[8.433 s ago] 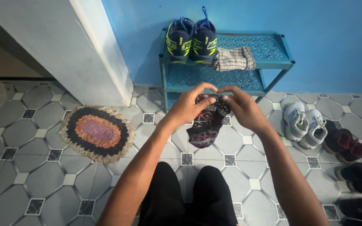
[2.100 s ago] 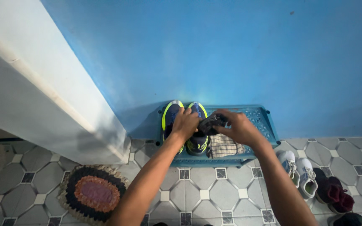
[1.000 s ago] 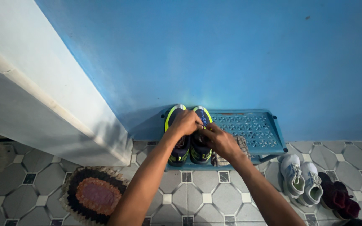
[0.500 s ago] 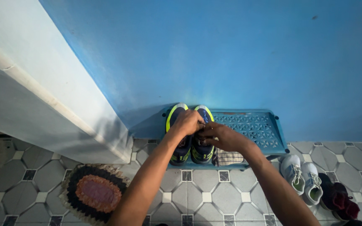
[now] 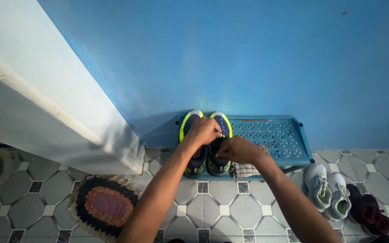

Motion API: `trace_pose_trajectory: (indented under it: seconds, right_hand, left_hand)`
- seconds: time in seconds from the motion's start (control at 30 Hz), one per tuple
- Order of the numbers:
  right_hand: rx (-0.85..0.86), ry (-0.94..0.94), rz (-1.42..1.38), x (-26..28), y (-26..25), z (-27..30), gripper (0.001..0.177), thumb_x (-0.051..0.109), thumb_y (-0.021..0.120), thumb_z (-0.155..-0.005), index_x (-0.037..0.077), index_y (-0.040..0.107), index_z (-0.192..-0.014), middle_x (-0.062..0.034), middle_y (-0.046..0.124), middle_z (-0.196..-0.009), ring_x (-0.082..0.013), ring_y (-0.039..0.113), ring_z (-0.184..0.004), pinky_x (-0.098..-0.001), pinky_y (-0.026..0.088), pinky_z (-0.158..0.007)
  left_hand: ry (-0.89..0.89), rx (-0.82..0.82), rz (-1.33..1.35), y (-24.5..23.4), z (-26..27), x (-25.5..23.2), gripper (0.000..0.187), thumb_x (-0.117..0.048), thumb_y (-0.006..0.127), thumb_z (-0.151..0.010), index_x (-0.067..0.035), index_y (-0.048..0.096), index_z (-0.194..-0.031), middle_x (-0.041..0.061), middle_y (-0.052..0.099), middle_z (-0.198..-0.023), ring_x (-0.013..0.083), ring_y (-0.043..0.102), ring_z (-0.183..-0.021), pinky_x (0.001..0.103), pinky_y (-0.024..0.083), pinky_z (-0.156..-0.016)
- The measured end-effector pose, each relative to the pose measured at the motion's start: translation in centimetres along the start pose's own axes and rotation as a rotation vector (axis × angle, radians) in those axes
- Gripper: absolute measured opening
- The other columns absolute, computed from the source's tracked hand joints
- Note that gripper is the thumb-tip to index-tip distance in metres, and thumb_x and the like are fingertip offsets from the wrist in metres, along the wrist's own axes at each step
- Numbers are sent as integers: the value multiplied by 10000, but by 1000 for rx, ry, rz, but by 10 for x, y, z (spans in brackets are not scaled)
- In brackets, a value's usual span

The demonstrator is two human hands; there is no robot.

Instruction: The person sits on the floor and wipes several pairs of shoes with a cloth, then places them on a blue shoe rack. The person handles dark sneakers, white sneakers, and black-and-white sneakers, wiping each shoe's exterior before stacking them on the rack.

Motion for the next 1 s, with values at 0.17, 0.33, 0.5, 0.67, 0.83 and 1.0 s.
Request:
trace_pose_trajectory:
  seconds: [0.17, 0.33, 0.5, 0.67, 0.83, 1.0]
  right_hand:
    - [92, 263, 46, -22, 12, 4, 589, 489, 425, -1033, 31, 760, -874, -199, 753, -879, -364, 724, -856, -510, 532, -885]
    - [-56, 143, 9, -15, 7, 6, 622, 489, 355, -1040, 52, 770, -886, -181, 741, -826, -382, 696, -860, -545, 475, -888]
    - [-142, 191, -187, -31, 4, 18, 515, 472, 457, -1052, 66, 772, -1024, -207, 728, -798, -336, 713, -728, -479, 539, -760]
    - [-447, 148, -224, -56, -12, 42, 312, 323, 602, -950, 124, 764, -1127, -141, 764, -872, -272, 724, -715, -407, 568, -688]
    - [-774, 207, -18, -114, -7, 75, 389, 293, 622, -925, 118, 678, -1268, -160, 716, -1219, -366, 679, -1071, -473, 540, -920]
    - [-450, 704, -46, -220, 69, 76, 1112, 638, 823, -762, 139, 252, -1575, -205, 440, -1507, -570, 388, -1308, -707, 302, -1048]
  left_hand:
    - [55, -65, -11, -3, 2, -2, 150, -242, 819, -800, -163, 830, -927, 128, 773, -871, 317, 748, -838, 436, 584, -809]
    - [84, -112, -39, -9, 9, -11, 141, -268, 810, -803, -161, 825, -894, 112, 767, -835, 314, 742, -795, 444, 579, -730]
    - [64, -140, -52, -17, 25, -24, 183, -320, 779, -842, -148, 813, -895, 108, 765, -826, 315, 738, -772, 452, 554, -674]
    - [138, -352, -43, -39, 42, -50, 223, -302, 737, -945, -104, 792, -860, 130, 734, -787, 322, 719, -729, 446, 552, -680]
    - [252, -527, 25, -45, 63, -79, 143, -222, 729, -903, -89, 779, -919, 96, 749, -868, 325, 699, -794, 457, 542, -741]
    - [276, -590, 38, -22, 81, -102, 142, -217, 731, -906, -107, 777, -982, 58, 755, -999, 294, 677, -941, 451, 504, -874]
Point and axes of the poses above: each hand's wrist, its own z-axis away from the middle knuckle, its own y-axis out of the palm, x = y × z, the point moved 10 cm from there along -z, towards the middle knuckle
